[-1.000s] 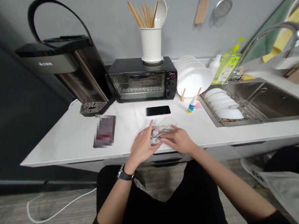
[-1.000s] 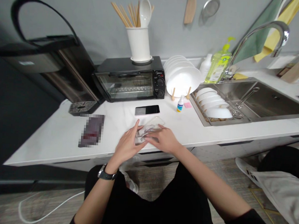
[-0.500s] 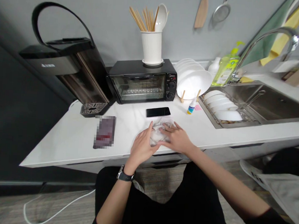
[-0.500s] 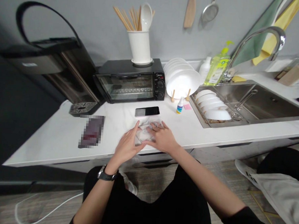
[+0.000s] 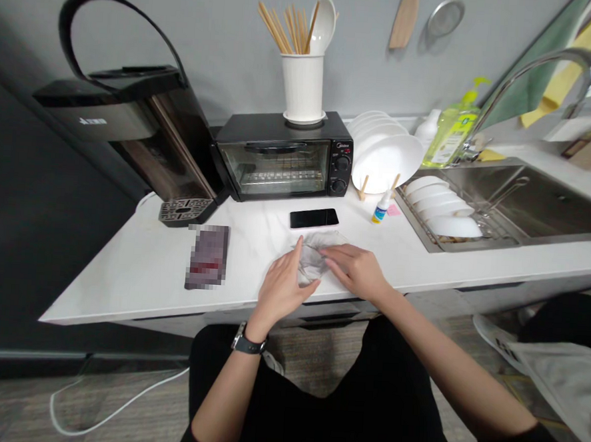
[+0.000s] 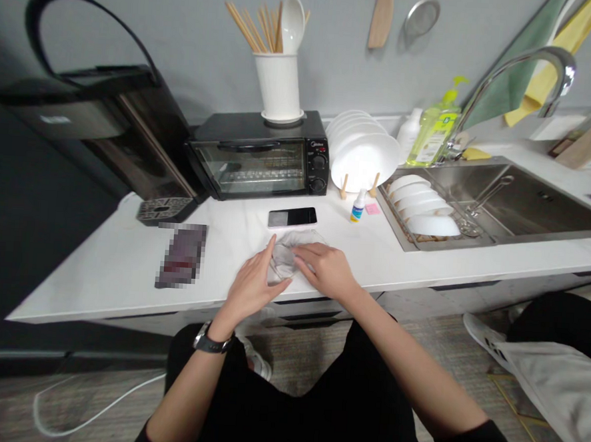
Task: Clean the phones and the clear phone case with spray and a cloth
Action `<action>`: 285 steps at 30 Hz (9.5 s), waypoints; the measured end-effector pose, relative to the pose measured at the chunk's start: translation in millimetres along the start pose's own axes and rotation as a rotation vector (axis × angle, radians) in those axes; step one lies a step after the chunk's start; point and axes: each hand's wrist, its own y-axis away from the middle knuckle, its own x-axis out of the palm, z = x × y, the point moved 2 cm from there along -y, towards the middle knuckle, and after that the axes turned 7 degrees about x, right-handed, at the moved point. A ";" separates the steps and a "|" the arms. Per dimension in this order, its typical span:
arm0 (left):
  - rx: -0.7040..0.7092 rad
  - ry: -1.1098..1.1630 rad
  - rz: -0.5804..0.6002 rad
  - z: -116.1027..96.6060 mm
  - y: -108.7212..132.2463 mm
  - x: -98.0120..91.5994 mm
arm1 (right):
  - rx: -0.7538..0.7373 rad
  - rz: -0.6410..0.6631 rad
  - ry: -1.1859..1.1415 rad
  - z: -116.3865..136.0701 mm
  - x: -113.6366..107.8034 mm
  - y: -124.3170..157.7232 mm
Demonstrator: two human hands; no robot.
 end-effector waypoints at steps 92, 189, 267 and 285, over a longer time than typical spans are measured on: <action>0.031 0.170 -0.009 5.2 -0.4 -1.4 | 0.038 0.109 0.105 3.5 27.8 -16.5; -0.064 0.252 -0.246 0.1 3.4 9.2 | 0.014 -0.350 -0.213 31.7 -9.0 -7.4; -0.028 0.210 -0.267 11.1 8.5 14.1 | -0.147 -0.009 0.254 45.3 35.6 18.6; 0.044 0.335 -0.282 9.4 8.4 13.7 | 0.061 -0.141 0.288 8.1 19.8 -0.7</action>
